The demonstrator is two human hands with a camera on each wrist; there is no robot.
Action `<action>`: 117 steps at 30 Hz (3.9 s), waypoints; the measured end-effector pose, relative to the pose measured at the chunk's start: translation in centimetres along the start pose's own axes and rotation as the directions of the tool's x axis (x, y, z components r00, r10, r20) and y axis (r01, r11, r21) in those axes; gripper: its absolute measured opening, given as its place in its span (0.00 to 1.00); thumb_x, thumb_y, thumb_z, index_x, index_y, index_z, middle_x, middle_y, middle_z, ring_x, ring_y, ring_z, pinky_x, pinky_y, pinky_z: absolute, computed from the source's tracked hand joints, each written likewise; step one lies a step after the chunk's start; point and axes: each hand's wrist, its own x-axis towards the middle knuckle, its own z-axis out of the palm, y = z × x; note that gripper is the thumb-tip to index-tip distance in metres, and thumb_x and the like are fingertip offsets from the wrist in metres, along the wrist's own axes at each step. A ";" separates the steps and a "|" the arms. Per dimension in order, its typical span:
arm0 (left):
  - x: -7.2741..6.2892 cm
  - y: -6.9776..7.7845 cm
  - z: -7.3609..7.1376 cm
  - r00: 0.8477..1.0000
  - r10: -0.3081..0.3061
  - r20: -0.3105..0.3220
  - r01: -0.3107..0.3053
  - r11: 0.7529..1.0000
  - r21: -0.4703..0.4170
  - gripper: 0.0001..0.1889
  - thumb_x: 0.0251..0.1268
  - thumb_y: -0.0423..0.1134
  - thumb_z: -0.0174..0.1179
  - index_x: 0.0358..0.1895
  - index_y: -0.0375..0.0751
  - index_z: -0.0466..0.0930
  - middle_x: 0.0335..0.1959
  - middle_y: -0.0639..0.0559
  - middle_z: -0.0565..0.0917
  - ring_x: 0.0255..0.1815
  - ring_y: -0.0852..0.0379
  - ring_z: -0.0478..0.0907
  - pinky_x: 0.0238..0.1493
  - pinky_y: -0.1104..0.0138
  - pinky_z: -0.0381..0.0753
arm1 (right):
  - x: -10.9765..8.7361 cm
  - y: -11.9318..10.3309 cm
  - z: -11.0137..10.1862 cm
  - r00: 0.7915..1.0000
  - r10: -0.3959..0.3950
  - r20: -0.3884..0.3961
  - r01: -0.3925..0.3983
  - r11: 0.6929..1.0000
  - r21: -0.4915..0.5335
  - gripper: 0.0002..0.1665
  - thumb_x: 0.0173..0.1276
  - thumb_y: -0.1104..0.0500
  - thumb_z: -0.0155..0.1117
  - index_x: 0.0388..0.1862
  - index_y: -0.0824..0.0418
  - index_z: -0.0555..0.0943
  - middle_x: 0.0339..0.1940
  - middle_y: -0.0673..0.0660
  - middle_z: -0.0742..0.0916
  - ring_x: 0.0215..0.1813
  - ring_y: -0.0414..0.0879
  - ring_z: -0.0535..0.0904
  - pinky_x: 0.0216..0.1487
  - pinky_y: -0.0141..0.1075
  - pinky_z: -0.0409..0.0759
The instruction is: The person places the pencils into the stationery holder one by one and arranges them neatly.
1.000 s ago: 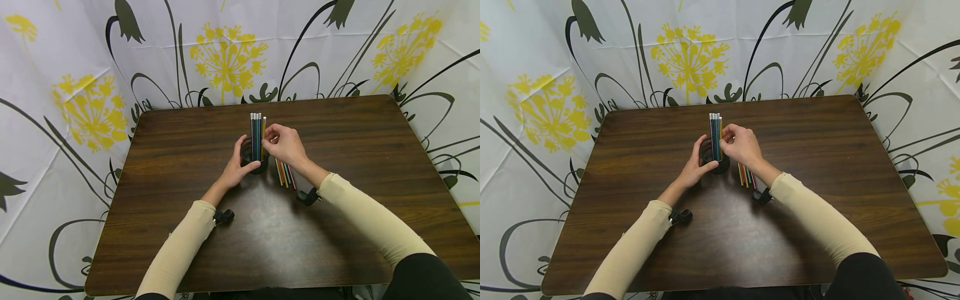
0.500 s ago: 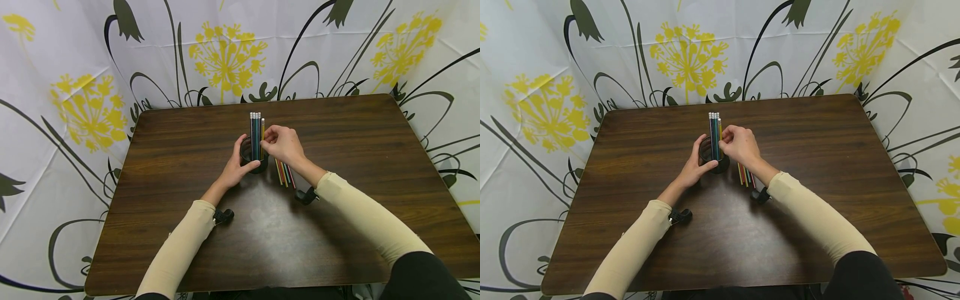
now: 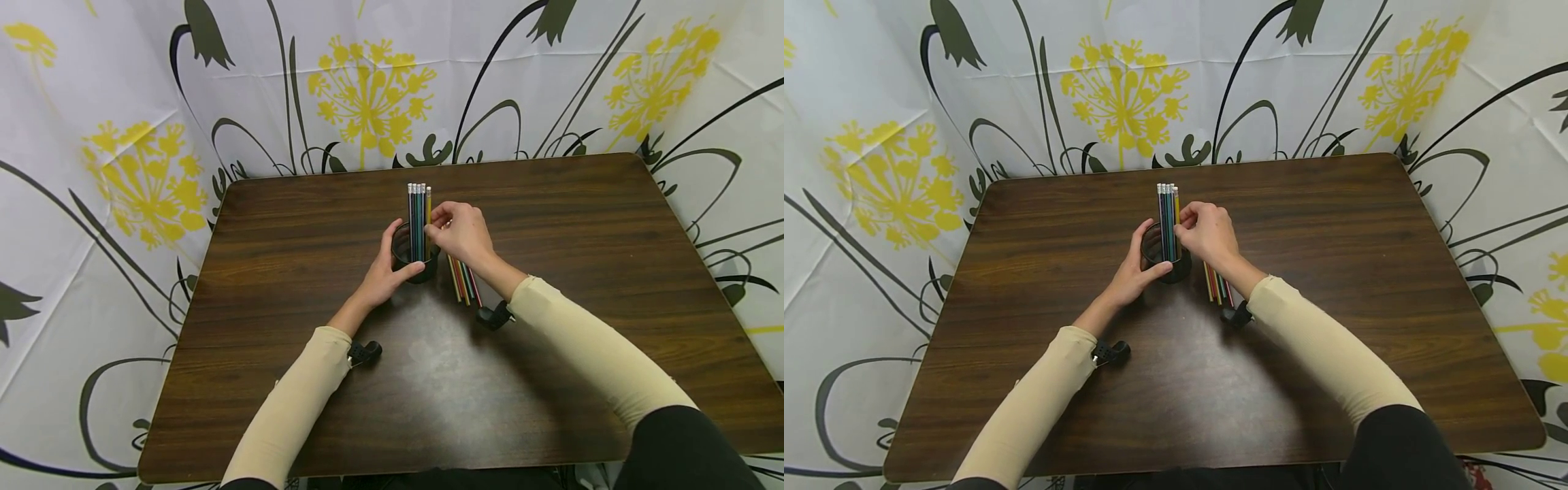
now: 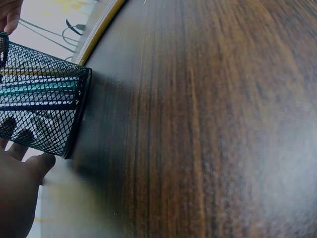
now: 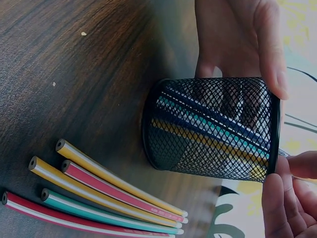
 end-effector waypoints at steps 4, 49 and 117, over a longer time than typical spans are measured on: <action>0.0 0.0 0.0 1.000 -0.001 0.008 0.001 1.000 0.004 0.45 0.66 0.30 0.60 0.77 0.39 0.39 0.75 0.34 0.54 0.74 0.37 0.53 0.70 0.41 0.52 | 0.1 -0.1 0.0 1.000 0.013 0.000 -0.013 1.000 -0.007 0.09 0.64 0.57 0.68 0.40 0.61 0.84 0.30 0.51 0.87 0.27 0.43 0.81 0.29 0.36 0.75; 0.1 -0.1 0.1 1.000 0.008 -0.001 -0.008 1.000 -0.006 0.45 0.65 0.29 0.60 0.77 0.39 0.39 0.74 0.34 0.55 0.74 0.36 0.53 0.68 0.40 0.53 | 1.8 3.3 -1.8 0.970 0.241 0.033 -0.242 0.940 0.242 0.11 0.69 0.57 0.65 0.44 0.63 0.84 0.36 0.64 0.87 0.30 0.57 0.86 0.29 0.41 0.84; 0.0 0.1 0.0 1.000 -0.011 0.007 0.011 1.000 0.002 0.45 0.65 0.29 0.60 0.78 0.40 0.39 0.74 0.34 0.56 0.73 0.34 0.54 0.68 0.39 0.52 | -0.5 -3.9 -5.2 0.959 -0.104 -0.263 0.145 0.979 0.142 0.09 0.63 0.58 0.65 0.41 0.58 0.81 0.32 0.50 0.86 0.28 0.40 0.80 0.33 0.33 0.75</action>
